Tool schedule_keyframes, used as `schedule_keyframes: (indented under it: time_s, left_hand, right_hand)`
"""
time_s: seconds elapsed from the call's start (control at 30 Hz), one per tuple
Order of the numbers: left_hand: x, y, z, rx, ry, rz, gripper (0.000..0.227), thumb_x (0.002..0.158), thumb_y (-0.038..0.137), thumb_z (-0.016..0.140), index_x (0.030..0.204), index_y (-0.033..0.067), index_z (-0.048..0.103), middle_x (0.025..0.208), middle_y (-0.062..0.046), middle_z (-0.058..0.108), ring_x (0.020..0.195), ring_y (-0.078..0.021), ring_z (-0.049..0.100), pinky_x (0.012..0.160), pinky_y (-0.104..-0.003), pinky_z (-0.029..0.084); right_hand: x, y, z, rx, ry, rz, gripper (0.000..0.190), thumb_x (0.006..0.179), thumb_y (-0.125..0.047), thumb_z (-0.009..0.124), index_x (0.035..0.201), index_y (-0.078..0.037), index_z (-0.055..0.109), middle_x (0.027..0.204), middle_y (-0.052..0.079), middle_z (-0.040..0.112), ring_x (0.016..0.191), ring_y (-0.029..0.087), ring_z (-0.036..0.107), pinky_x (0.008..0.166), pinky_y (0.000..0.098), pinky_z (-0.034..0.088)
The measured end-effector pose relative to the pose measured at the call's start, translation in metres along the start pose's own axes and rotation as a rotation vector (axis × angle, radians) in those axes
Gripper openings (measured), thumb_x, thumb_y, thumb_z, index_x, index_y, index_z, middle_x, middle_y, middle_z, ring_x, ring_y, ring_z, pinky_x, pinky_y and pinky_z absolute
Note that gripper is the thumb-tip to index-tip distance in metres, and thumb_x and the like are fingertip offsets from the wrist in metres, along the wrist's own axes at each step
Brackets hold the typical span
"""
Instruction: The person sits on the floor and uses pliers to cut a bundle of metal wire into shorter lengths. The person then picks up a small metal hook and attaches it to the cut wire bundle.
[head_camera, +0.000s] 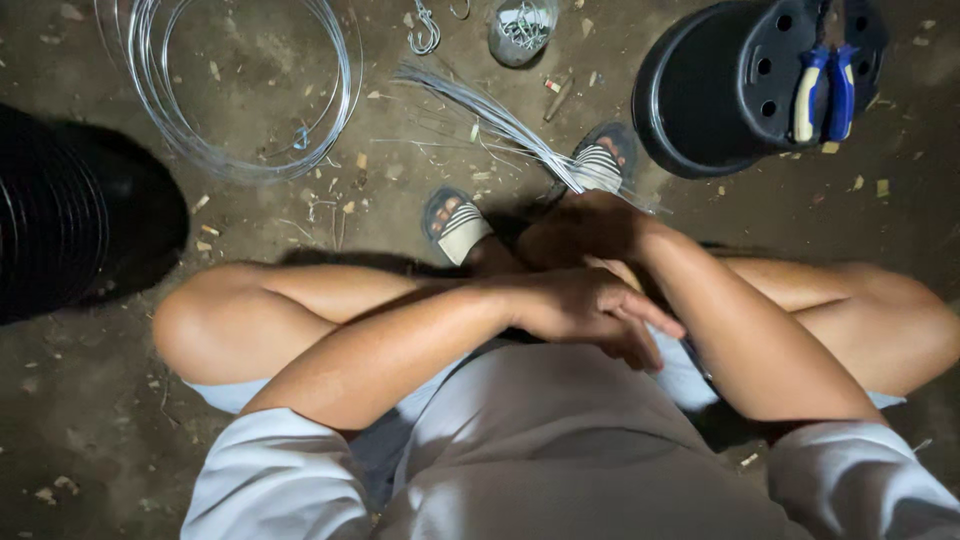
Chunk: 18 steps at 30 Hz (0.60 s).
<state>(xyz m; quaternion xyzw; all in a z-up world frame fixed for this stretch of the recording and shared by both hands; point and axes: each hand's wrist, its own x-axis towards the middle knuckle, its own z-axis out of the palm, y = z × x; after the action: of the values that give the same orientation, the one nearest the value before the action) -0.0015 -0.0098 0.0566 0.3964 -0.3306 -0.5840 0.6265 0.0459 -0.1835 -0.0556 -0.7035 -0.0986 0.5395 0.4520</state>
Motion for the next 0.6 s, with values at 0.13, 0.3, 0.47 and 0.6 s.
schedule_keyframes:
  time_s: [0.13,0.3,0.47,0.6]
  left_hand:
    - [-0.028,0.035,-0.059,0.12,0.172,0.184,0.04,0.103,0.025,0.065,0.136,0.0044,0.061,0.123,-0.012,0.074,0.106,-0.02,0.075,0.098,-0.035,0.057]
    - [-0.07,0.038,-0.191,0.459,1.073,0.027,0.017,0.09,0.014,0.067,0.103,0.0049,0.072,0.09,-0.01,0.078,0.082,-0.0233,0.075,0.073,-0.037,0.061]
    - [-0.062,0.01,-0.245,1.032,1.537,-0.206,0.01,0.089,0.012,0.069,0.097,0.0081,0.073,0.095,-0.016,0.074,0.088,-0.0386,0.07,0.078,-0.045,0.056]
    - [-0.031,-0.014,-0.263,1.135,1.511,-0.208,0.018,0.084,0.013,0.07,0.101,0.0075,0.072,0.102,-0.018,0.072,0.091,-0.0413,0.068,0.079,-0.05,0.053]
  right_hand:
    - [-0.066,-0.027,-0.025,-0.691,0.312,-0.51,0.039,0.089,-0.012,0.066,0.126,-0.001,0.069,0.121,0.02,0.07,0.108,0.032,0.068,0.093,0.0408,0.052]
    - [-0.118,-0.045,-0.055,0.208,0.621,-0.093,0.023,0.099,-0.003,0.055,0.12,-0.003,0.064,0.083,0.012,0.067,0.07,0.015,0.059,0.063,0.0279,0.048]
    - [-0.101,-0.048,-0.073,0.661,0.843,-0.29,0.008,0.108,-0.007,0.058,0.113,-0.005,0.064,0.075,0.003,0.062,0.055,0.008,0.048,0.052,0.0229,0.037]
    - [-0.085,-0.049,-0.07,0.645,0.868,-0.115,0.008,0.106,-0.01,0.058,0.11,-0.008,0.064,0.071,0.003,0.063,0.05,0.007,0.045,0.045,0.0229,0.032]
